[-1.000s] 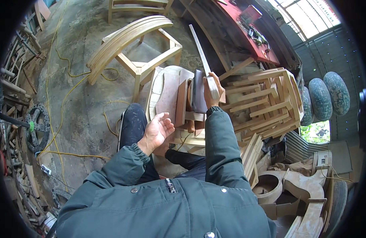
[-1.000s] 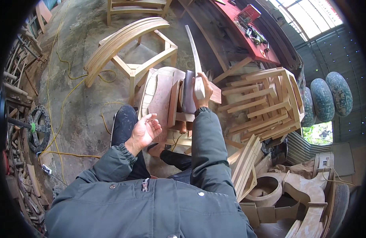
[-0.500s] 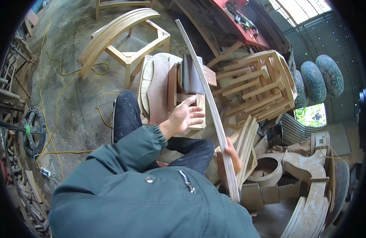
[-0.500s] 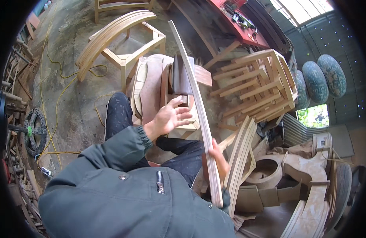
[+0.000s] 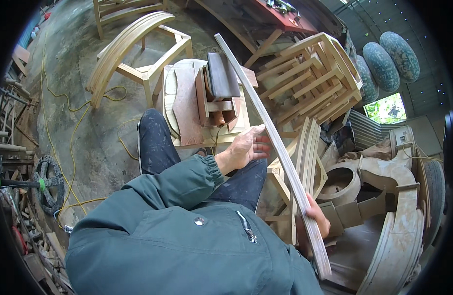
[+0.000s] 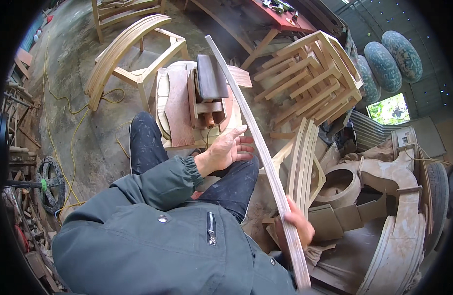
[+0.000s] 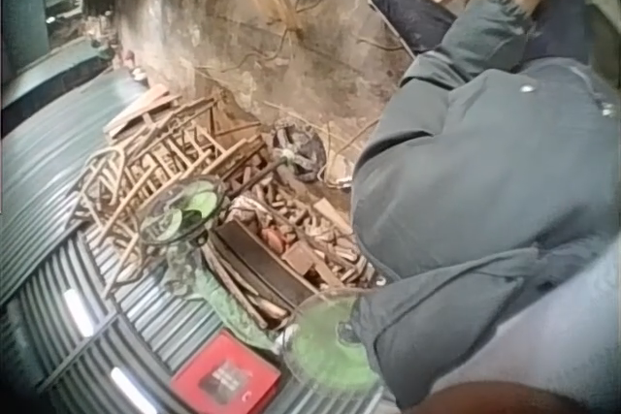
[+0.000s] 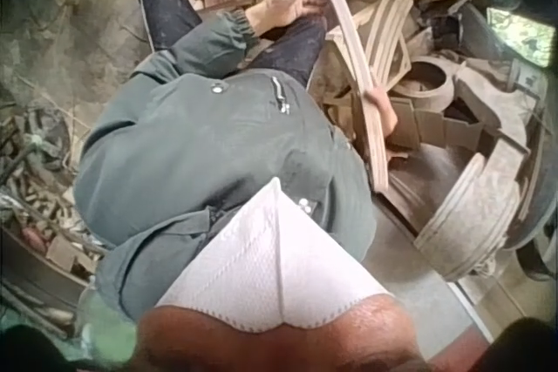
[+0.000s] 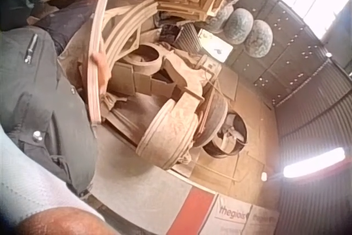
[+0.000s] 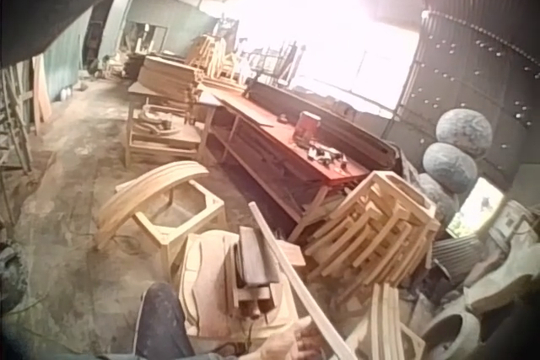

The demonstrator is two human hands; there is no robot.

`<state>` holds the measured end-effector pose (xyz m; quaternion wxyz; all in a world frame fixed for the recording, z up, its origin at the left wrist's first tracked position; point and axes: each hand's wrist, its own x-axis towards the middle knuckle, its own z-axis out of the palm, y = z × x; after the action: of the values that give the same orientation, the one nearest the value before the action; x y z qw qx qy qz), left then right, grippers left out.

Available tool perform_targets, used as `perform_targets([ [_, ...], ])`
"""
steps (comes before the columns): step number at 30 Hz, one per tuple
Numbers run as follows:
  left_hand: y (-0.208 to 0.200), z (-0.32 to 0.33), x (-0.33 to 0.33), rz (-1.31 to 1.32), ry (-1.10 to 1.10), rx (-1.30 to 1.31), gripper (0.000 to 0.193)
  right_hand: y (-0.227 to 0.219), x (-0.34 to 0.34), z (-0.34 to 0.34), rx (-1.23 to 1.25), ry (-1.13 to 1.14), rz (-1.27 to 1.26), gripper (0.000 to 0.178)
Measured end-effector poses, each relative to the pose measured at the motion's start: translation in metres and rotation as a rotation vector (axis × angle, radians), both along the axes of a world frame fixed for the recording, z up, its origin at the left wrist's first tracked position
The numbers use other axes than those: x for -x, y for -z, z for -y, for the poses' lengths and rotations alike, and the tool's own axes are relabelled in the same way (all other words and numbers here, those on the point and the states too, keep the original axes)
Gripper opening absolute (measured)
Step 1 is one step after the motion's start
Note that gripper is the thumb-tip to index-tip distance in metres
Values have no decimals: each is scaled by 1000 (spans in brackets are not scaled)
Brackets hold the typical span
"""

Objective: Sanding curved wooden chair components using a belt sander.

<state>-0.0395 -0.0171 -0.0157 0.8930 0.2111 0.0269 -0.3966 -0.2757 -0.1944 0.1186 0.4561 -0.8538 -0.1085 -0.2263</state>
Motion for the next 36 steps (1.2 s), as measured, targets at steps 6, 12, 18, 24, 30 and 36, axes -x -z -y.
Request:
perform_targets([
  [6, 2, -51, -14, 13, -97, -37, 41, 70, -195, -29, 228, -124, 186, 30],
  [12, -10, -100, -32, 41, -193, -33, 51, 125, -381, -90, 82, -152, 247, 35],
  [18, -20, -108, -67, 96, -270, -19, 53, 154, -482, -129, 197, -147, 328, 36],
  [24, -19, -103, -83, 21, -263, 36, 47, 142, -464, -131, 213, -24, 257, 33],
  [30, -7, -87, -54, 8, -248, -146, 48, 106, -302, -71, 142, -153, 109, 34],
  [36, -5, -34, -49, 74, -131, -122, 49, 97, -110, -1, 50, 182, -326, 35],
])
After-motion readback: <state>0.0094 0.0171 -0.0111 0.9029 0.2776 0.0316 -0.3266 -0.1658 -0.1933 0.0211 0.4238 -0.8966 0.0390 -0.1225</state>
